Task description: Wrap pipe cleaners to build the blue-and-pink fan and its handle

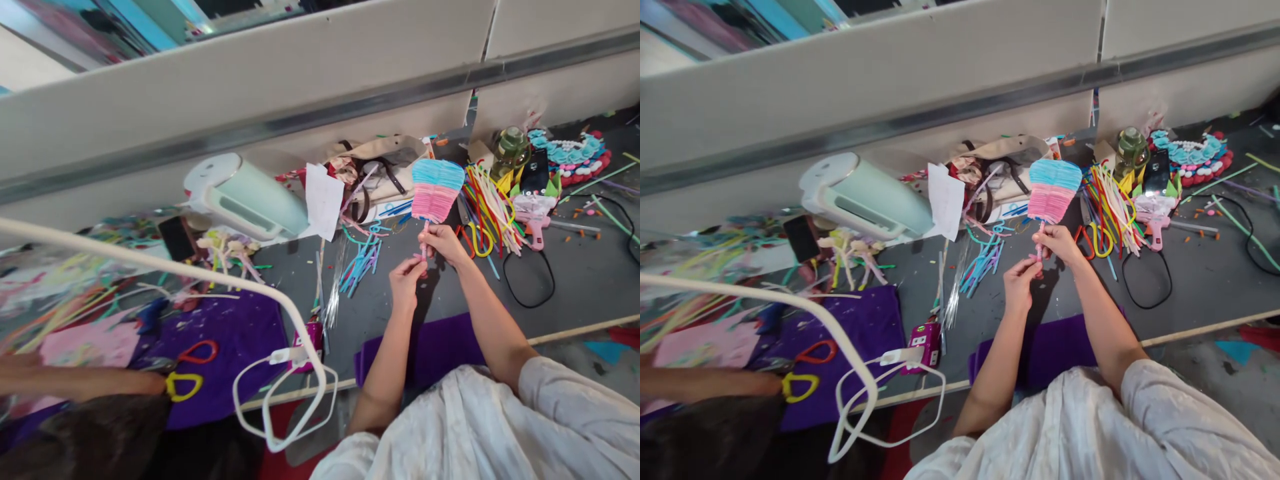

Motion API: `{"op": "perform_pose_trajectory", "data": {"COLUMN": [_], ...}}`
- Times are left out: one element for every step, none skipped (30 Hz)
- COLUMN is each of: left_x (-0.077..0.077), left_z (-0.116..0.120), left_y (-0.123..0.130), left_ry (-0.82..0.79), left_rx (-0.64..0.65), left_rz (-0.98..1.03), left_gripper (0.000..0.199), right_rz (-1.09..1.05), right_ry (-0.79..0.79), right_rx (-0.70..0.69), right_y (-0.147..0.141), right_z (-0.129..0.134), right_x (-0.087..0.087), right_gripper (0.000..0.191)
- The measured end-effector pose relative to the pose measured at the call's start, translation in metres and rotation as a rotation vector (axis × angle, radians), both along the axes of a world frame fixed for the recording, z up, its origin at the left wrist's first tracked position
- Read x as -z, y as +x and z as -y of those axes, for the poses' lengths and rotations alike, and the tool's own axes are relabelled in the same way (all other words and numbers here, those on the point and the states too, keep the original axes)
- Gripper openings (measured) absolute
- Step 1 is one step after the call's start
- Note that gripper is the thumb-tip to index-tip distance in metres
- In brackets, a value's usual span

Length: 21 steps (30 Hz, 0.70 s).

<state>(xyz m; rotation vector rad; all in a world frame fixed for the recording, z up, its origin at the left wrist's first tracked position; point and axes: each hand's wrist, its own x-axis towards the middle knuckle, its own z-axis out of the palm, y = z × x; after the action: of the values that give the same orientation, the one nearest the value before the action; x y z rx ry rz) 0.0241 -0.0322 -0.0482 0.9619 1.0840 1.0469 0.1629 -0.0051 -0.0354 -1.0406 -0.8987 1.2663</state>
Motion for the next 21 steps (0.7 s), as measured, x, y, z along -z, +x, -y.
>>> {"op": "perform_pose_trajectory", "data": {"left_x": [0.0, 0.0, 0.0, 0.0, -0.001, -0.001, -0.002, -0.002, -0.002, -0.003, -0.003, -0.003, -0.003, -0.002, -0.002, -0.001, 0.0, 0.001, 0.002, 0.002, 0.003], "left_z": [0.001, 0.001, 0.001, -0.001, -0.003, -0.006, -0.01, -0.013, -0.017, -0.02, -0.023, -0.024, -0.024, -0.024, -0.022, -0.021, -0.019, -0.018, -0.016, -0.015, -0.014], "left_y": [0.001, 0.002, 0.003, 0.003, 0.002, 0.001, 0.0, -0.002, -0.003, -0.004, -0.004, -0.004, -0.004, -0.004, -0.003, -0.003, -0.003, -0.004, -0.005, -0.006, -0.007], "left_ry": [0.054, 0.1, 0.132, 0.144, 0.128, 0.084, 0.017, -0.069, -0.162, -0.243, -0.316, -0.38, -0.432, -0.473, -0.5, -0.513, -0.514, -0.507, -0.498, -0.491, -0.483], "left_rx": [-0.01, -0.015, -0.013, 0.005, 0.04, 0.094, 0.16, 0.227, 0.296, 0.342, 0.372, 0.396, 0.416, 0.439, 0.464, 0.489, 0.51, 0.526, 0.537, 0.548, 0.558], "left_rz": [-0.02, -0.037, -0.048, -0.05, -0.032, 0.007, 0.066, 0.143, 0.223, 0.294, 0.358, 0.414, 0.464, 0.508, 0.546, 0.575, 0.593, 0.6, 0.602, 0.602, 0.605], "left_gripper": [0.016, 0.014, 0.013, 0.014, 0.015, 0.017, 0.02, 0.022, 0.023, 0.023, 0.022, 0.02, 0.018, 0.017, 0.016, 0.015, 0.015, 0.015, 0.016, 0.018, 0.02], "right_rz": [0.003, 0.004, 0.003, 0.002, 0.0, -0.007, -0.019, -0.036, -0.057, -0.08, -0.104, -0.125, -0.142, -0.156, -0.166, -0.173, -0.178, -0.181, -0.184, -0.186, -0.188], "right_ry": [0.001, 0.004, 0.01, 0.017, 0.024, 0.031, 0.038, 0.044, 0.047, 0.048, 0.046, 0.043, 0.039, 0.036, 0.034, 0.033, 0.033, 0.032, 0.03, 0.028, 0.026], "right_rx": [0.001, 0.001, 0.002, 0.003, 0.004, 0.007, 0.01, 0.009, 0.004, -0.007, -0.023, -0.044, -0.07, -0.098, -0.127, -0.155, -0.178, -0.199, -0.218, -0.238, -0.259], "right_y": [0.0, 0.001, 0.002, 0.003, 0.005, 0.006, 0.008, 0.01, 0.011, 0.013, 0.013, 0.013, 0.013, 0.013, 0.012, 0.011, 0.009, 0.008, 0.007, 0.006, 0.005], "right_z": [0.0, 0.0, 0.0, 0.0, 0.0, 0.0, -0.001, -0.001, -0.001, -0.001, -0.001, 0.0, 0.001, 0.001, 0.002, 0.003, 0.003, 0.003, 0.004, 0.004, 0.004], "right_x": [0.0, -0.001, -0.001, -0.002, -0.003, -0.003, -0.004, -0.005, -0.005, -0.006, -0.006, -0.007, -0.008, -0.009, -0.01, -0.011, -0.012, -0.013, -0.014, -0.014, -0.015], "right_gripper": [0.033, 0.033, 0.033, 0.033, 0.032, 0.032, 0.033, 0.033, 0.034, 0.034, 0.035, 0.035, 0.036, 0.036, 0.036, 0.036, 0.036, 0.037, 0.037, 0.037, 0.038]}}
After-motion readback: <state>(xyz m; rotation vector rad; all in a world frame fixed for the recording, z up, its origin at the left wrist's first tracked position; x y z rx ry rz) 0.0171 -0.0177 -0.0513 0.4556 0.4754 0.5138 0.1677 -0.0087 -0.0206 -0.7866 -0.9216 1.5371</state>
